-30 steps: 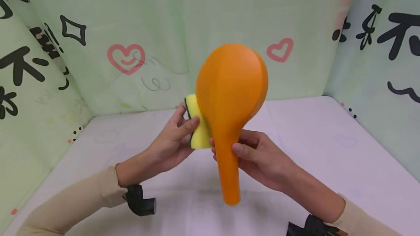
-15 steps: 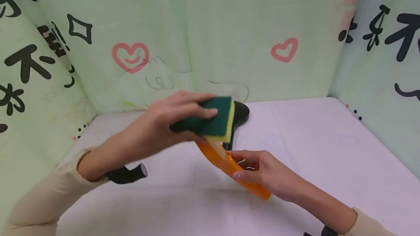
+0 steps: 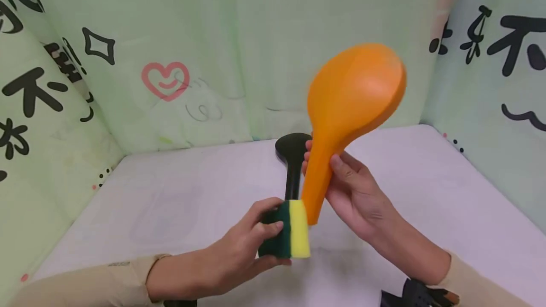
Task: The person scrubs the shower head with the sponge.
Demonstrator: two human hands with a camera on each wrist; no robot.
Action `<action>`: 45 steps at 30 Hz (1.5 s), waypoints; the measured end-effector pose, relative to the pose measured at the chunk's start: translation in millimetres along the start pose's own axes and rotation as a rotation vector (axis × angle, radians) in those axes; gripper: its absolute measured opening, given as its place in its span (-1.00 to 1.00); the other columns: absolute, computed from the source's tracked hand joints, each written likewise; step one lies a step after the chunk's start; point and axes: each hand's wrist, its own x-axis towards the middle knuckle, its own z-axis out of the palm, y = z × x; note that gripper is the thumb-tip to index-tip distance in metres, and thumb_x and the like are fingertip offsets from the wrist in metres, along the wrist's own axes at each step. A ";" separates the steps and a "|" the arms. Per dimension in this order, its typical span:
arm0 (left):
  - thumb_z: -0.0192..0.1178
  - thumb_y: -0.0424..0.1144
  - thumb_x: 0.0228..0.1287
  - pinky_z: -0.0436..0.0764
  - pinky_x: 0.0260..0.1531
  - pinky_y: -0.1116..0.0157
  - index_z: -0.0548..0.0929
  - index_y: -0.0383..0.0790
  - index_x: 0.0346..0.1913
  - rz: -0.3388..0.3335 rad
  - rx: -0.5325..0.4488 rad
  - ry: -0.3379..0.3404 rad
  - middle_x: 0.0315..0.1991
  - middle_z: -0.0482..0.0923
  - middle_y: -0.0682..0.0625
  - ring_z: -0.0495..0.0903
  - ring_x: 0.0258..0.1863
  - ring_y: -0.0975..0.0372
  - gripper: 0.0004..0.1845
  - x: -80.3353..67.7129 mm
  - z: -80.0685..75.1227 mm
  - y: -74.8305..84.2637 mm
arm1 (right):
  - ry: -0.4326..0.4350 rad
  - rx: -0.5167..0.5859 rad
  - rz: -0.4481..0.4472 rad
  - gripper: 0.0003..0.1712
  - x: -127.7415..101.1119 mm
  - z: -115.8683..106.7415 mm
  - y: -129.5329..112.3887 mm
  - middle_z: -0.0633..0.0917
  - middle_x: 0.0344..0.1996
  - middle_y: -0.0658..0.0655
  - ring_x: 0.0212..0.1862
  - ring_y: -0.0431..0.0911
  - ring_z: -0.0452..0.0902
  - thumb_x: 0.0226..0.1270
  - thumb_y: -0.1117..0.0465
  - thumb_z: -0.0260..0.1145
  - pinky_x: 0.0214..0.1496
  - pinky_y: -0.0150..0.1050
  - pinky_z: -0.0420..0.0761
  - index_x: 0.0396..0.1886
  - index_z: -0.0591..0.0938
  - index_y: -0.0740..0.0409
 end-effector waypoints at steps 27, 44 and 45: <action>0.37 -0.52 0.17 0.53 0.27 0.05 0.33 -0.22 0.04 0.596 0.604 0.390 0.19 0.38 -0.33 0.45 0.16 -0.13 -0.51 41.5 -23.2 -29.1 | 0.365 -0.729 -0.465 -0.52 1.7 38.9 6.0 0.44 0.08 0.19 0.14 0.04 0.52 0.49 0.46 0.16 0.23 -0.17 0.57 0.33 0.33 0.22; 0.17 -0.58 0.39 0.58 0.23 0.10 0.12 -0.13 0.22 -0.228 -0.919 0.474 0.27 0.27 -0.13 0.51 0.25 0.05 -0.44 67.7 -44.3 -0.7 | 0.294 -1.564 -0.025 -0.44 4.3 30.6 15.4 0.62 0.11 0.11 0.03 -0.05 0.65 0.47 0.09 0.34 0.08 -0.28 0.67 0.35 0.38 0.09; 0.14 -0.60 0.39 0.57 0.24 0.08 0.12 -0.13 0.23 -0.185 -0.937 0.522 0.28 0.26 -0.14 0.50 0.27 0.03 -0.44 69.2 -48.6 -0.5 | 0.293 -1.570 0.012 -0.42 4.2 30.4 16.7 0.62 0.11 0.11 0.03 -0.05 0.65 0.46 0.06 0.35 0.06 -0.24 0.69 0.35 0.38 0.09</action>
